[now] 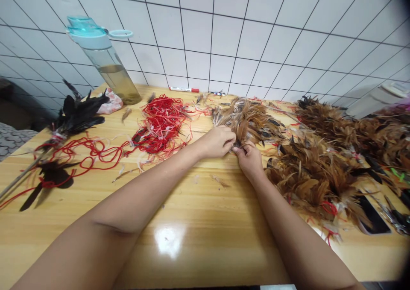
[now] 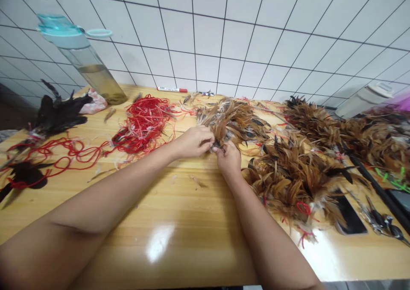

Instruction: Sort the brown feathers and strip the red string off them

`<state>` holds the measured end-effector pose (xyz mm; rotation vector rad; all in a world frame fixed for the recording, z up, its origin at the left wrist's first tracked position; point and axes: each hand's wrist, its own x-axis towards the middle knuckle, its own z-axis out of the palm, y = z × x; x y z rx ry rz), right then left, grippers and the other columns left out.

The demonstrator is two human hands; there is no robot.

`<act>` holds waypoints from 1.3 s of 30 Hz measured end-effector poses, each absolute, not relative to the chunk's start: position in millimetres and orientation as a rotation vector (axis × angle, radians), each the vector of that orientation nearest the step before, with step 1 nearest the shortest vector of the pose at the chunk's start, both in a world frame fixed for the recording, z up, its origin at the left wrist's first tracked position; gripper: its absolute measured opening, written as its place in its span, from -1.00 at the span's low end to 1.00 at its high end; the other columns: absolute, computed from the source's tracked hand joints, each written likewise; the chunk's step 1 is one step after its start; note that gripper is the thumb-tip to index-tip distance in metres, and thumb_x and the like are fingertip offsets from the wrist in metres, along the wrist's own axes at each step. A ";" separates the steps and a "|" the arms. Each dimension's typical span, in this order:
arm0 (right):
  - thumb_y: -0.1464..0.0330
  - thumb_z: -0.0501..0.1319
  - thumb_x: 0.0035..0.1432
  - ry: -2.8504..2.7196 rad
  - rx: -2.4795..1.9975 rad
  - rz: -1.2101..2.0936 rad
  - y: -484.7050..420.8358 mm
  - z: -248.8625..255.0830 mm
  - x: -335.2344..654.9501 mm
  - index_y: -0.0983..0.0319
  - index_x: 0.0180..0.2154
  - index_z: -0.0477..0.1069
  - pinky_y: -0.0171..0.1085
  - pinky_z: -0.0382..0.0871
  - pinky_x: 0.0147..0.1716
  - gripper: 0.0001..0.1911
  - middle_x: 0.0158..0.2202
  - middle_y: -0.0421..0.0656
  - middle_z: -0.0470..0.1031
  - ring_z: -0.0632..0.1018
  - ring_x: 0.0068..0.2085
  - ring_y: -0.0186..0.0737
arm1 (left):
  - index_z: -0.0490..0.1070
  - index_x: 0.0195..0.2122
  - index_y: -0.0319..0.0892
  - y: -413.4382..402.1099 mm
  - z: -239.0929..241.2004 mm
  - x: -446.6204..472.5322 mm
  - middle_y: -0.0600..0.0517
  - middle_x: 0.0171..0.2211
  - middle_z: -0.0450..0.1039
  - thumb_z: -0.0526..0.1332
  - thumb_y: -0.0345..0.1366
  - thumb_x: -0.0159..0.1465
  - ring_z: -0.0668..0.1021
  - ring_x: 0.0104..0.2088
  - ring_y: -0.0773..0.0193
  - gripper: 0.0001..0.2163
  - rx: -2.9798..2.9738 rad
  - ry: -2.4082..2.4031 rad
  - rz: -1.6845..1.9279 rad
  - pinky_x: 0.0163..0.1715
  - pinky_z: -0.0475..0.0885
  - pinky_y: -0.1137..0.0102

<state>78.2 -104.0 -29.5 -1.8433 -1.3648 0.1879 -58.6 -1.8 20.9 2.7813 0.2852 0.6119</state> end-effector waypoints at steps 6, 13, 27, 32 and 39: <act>0.30 0.09 0.06 -1.420 -1.808 0.150 -104.1 -32.8 77.1 0.18 -0.50 0.31 -0.13 0.34 -0.25 -0.86 -0.37 -0.08 0.43 0.44 -0.29 -0.11 | 0.40 -0.38 -0.21 -1.7 19.8 -59.4 -0.02 -0.39 0.42 0.06 -0.40 0.22 0.43 -0.31 0.27 -0.87 2.726 0.289 0.695 -0.24 0.31 0.37; 0.25 0.08 0.04 -1.329 -1.836 0.238 -103.6 -33.0 83.1 0.16 -0.62 0.15 -0.17 0.30 -0.33 -0.75 -0.53 -0.16 0.31 0.36 -0.41 -0.18 | 0.42 -0.29 -0.22 15.1 15.2 -65.5 -0.03 -0.30 0.45 0.08 -0.44 0.20 0.45 -0.25 0.27 -0.86 2.618 0.480 0.810 -0.19 0.33 0.38; 0.23 0.09 0.05 -1.236 -1.810 0.223 -101.6 -39.1 86.1 0.17 -0.60 0.17 -0.18 0.29 -0.32 -0.75 -0.51 -0.16 0.34 0.37 -0.40 -0.20 | 0.49 -0.37 -0.23 -2.4 13.6 -53.9 0.05 -0.49 0.50 0.18 -0.29 0.15 0.47 -0.49 0.39 -0.86 2.037 0.626 0.506 -0.45 0.33 0.49; 0.34 0.07 0.06 -1.401 -1.827 0.124 -102.7 -34.8 79.9 0.18 -0.49 0.32 -0.14 0.33 -0.25 -0.87 -0.38 -0.06 0.44 0.43 -0.29 -0.10 | 0.38 -0.54 -0.24 -17.0 10.4 -47.1 0.14 -0.66 0.33 0.19 -0.28 0.12 0.34 -0.61 0.44 -0.84 2.018 0.685 0.514 -0.58 0.20 0.52; 0.43 0.02 0.07 -1.419 -1.931 0.046 -104.4 -36.7 76.7 0.20 -0.51 0.31 -0.17 0.31 -0.30 -0.83 -0.42 -0.06 0.39 0.41 -0.34 -0.11 | 0.31 -0.54 -0.24 -27.0 13.3 -44.7 0.15 -0.57 0.32 0.27 -0.31 0.07 0.33 -0.51 0.43 -0.84 2.121 0.683 0.598 -0.47 0.19 0.50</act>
